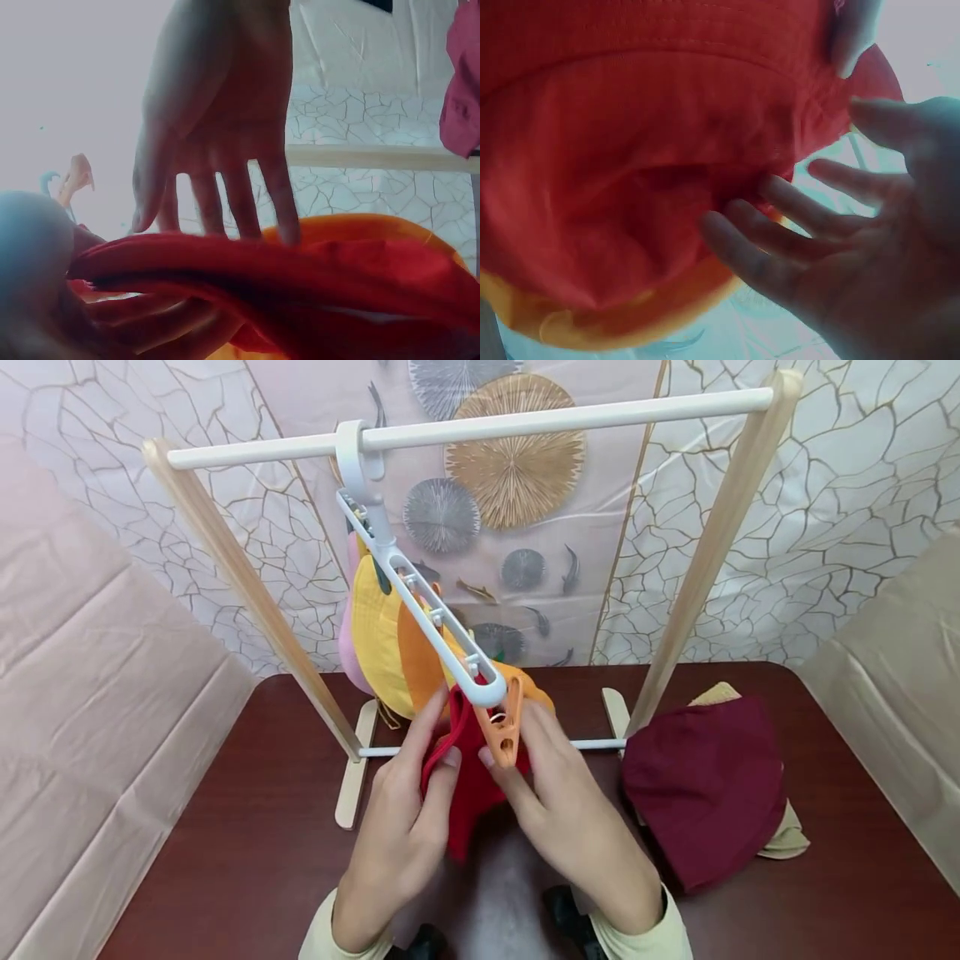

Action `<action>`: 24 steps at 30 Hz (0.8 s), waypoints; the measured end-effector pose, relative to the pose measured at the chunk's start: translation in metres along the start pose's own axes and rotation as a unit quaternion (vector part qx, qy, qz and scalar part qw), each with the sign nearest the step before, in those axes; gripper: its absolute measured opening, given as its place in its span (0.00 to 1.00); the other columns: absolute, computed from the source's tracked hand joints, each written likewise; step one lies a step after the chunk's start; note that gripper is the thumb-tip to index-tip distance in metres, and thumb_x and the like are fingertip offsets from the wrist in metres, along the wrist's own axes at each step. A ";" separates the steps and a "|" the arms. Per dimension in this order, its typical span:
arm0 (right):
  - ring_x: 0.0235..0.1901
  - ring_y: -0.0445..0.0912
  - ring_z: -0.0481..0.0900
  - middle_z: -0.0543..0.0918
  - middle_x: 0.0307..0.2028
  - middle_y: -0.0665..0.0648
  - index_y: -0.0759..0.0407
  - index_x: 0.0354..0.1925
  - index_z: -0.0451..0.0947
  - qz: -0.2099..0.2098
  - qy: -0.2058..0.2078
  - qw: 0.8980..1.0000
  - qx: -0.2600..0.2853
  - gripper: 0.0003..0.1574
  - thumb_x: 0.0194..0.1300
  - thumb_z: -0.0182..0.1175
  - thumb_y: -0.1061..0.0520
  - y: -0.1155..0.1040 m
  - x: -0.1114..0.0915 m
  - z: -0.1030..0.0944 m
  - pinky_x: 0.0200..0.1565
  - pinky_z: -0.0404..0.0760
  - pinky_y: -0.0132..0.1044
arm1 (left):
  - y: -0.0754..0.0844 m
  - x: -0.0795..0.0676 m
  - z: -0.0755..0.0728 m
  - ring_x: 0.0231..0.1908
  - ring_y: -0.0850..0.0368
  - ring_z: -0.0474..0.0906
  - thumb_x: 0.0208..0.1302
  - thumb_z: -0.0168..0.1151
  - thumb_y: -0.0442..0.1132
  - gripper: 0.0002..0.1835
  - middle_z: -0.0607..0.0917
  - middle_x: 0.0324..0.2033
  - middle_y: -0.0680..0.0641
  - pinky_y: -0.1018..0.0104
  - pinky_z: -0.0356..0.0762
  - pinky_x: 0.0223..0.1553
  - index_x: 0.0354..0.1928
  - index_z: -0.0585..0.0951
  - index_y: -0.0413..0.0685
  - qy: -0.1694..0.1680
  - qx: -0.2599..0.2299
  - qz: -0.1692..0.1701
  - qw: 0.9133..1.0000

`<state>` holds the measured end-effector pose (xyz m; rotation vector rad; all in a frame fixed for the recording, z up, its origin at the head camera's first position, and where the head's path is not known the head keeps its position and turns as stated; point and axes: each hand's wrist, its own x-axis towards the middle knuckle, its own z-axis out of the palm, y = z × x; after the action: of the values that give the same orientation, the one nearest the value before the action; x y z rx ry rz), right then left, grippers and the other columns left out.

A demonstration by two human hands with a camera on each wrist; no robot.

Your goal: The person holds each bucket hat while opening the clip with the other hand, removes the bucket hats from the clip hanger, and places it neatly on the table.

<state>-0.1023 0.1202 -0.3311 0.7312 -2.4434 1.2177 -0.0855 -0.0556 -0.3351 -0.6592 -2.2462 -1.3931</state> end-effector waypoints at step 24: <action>0.42 0.40 0.80 0.79 0.47 0.57 0.64 0.57 0.77 0.049 0.127 0.987 0.090 0.16 0.73 0.56 0.63 0.002 0.017 0.004 0.38 0.81 0.24 | -0.019 0.058 -0.004 0.64 0.58 0.70 0.76 0.51 0.44 0.23 0.76 0.63 0.48 0.59 0.72 0.63 0.68 0.72 0.43 0.049 -0.051 0.059 0.996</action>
<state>-0.1178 0.1129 -0.3267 0.4717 -2.2036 1.4855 -0.1429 -0.0558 -0.3133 -0.7298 -2.0376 -1.4563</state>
